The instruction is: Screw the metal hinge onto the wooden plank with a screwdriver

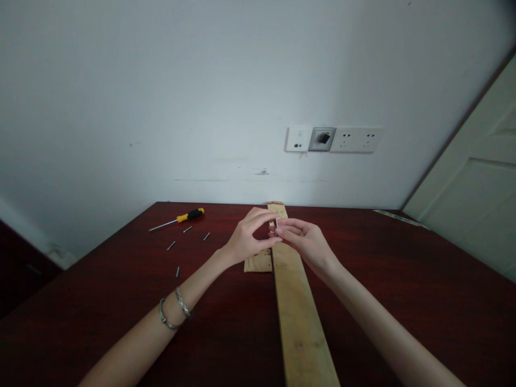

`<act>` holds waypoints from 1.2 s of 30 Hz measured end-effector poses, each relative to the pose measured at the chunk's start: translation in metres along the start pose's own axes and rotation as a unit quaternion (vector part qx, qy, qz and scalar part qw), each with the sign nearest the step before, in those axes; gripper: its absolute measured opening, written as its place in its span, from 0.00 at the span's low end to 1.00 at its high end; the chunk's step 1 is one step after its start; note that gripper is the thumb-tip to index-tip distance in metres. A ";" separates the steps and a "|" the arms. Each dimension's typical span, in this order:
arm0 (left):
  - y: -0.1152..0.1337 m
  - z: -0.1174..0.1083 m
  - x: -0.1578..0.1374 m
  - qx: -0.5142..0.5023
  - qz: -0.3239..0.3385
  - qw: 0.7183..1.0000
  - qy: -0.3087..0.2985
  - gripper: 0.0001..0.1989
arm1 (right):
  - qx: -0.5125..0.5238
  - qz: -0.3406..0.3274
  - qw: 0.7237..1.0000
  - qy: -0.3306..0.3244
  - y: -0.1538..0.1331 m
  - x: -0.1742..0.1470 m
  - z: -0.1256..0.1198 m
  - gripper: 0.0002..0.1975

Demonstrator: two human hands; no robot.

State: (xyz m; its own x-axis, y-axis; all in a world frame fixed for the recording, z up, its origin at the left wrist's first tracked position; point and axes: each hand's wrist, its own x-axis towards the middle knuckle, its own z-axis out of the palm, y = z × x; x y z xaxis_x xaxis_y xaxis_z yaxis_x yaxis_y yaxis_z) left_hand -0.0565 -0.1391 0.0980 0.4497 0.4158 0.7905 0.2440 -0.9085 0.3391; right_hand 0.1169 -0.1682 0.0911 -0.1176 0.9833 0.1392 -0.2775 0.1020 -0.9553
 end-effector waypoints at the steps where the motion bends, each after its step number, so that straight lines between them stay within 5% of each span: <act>1: 0.000 0.000 0.000 -0.002 -0.007 1.000 -0.001 0.18 | 0.000 0.000 1.000 -0.001 0.000 0.000 0.000 0.18; 8: -0.002 0.001 -0.001 -0.020 -0.021 1.000 -0.002 0.20 | 0.016 0.013 1.000 0.003 -0.001 0.000 -0.002 0.19; 18: -0.011 0.003 -0.002 -0.010 0.057 0.998 0.021 0.21 | 0.023 0.034 0.999 0.011 -0.002 0.001 -0.002 0.18; 36: -0.006 0.001 -0.001 -0.017 0.040 0.999 -0.023 0.21 | 0.044 0.081 0.996 0.012 -0.005 0.000 -0.002 0.17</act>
State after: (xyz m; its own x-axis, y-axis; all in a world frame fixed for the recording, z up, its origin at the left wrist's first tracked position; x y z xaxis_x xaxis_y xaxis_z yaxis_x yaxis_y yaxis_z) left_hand -0.0581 -0.1338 0.0946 0.5061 0.3429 0.7914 0.1771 -0.9393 0.2937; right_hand 0.1198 -0.1683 0.0953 -0.1461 0.9890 -0.0227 -0.3392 -0.0716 -0.9380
